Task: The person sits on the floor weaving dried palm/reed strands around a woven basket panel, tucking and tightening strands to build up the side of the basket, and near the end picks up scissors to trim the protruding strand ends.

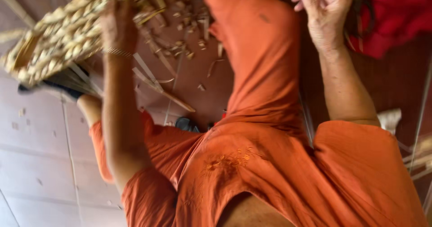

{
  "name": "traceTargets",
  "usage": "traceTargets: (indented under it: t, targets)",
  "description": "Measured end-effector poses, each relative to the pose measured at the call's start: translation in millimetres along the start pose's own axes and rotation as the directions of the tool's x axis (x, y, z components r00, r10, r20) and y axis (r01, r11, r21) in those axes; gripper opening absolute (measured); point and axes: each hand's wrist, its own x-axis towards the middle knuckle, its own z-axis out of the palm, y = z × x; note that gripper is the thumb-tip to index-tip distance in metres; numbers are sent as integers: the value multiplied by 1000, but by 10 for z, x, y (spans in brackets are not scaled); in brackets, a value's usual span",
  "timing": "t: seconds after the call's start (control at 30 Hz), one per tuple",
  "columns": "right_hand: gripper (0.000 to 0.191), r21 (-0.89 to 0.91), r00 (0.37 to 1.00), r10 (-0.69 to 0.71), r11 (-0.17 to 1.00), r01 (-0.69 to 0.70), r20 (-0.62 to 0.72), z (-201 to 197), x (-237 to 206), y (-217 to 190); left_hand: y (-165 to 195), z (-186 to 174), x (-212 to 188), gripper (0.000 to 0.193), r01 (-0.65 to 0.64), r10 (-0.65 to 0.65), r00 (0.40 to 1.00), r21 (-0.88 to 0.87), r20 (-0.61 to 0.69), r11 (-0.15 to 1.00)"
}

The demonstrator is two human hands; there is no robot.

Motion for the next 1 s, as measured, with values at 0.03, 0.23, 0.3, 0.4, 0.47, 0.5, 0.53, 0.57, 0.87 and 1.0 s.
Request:
traceTargets:
  t: [0.03, 0.23, 0.3, 0.4, 0.47, 0.5, 0.53, 0.57, 0.87, 1.0]
  targets:
    - [12, -54, 998, 40, 998, -42, -50, -275, -217, 165, 18, -14, 15, 32, -11, 11, 1000, 24, -5, 1000]
    - [9, -479, 959, -81, 876, -61, -271, -1546, -1181, 970, 244, -7, -7, 7, 112, -125, 988, -135, -94, 985]
    - [13, -616, 959, -143, 787, -39, -244, -1694, -1272, 1066, 219, -107, -81, 7, 65, -108, 973, -210, -202, 976]
    - [23, -734, 975, -171, 679, 10, -145, -1676, -1217, 1166, 166, -193, -185, 5, 60, -117, 958, -217, -261, 974]
    - [33, -868, 981, -189, 493, 59, -41, -1571, -1107, 1208, 134, -184, -215, 9, 122, -173, 958, -225, -228, 967]
    - [36, -881, 987, -151, 473, 20, -59, -1519, -1051, 1219, 124, -164, -213, 8, 107, -157, 956, -203, -249, 973]
    - [40, -892, 991, -112, 451, -18, -77, -1475, -995, 1227, 111, -138, -206, 8, 95, -142, 953, -180, -266, 979]
    - [44, -901, 993, -72, 430, -55, -95, -1434, -945, 1233, 98, -117, -202, 8, 84, -126, 951, -155, -283, 984]
    - [43, -938, 994, 112, 346, -38, 1, -1505, -673, 973, 39, -120, -183, 6, 105, -104, 976, -3, -190, 994]
    - [44, -669, 987, 146, 727, -154, -68, -1592, -518, 637, 29, -128, -185, 3, 125, -133, 976, -55, -171, 991]
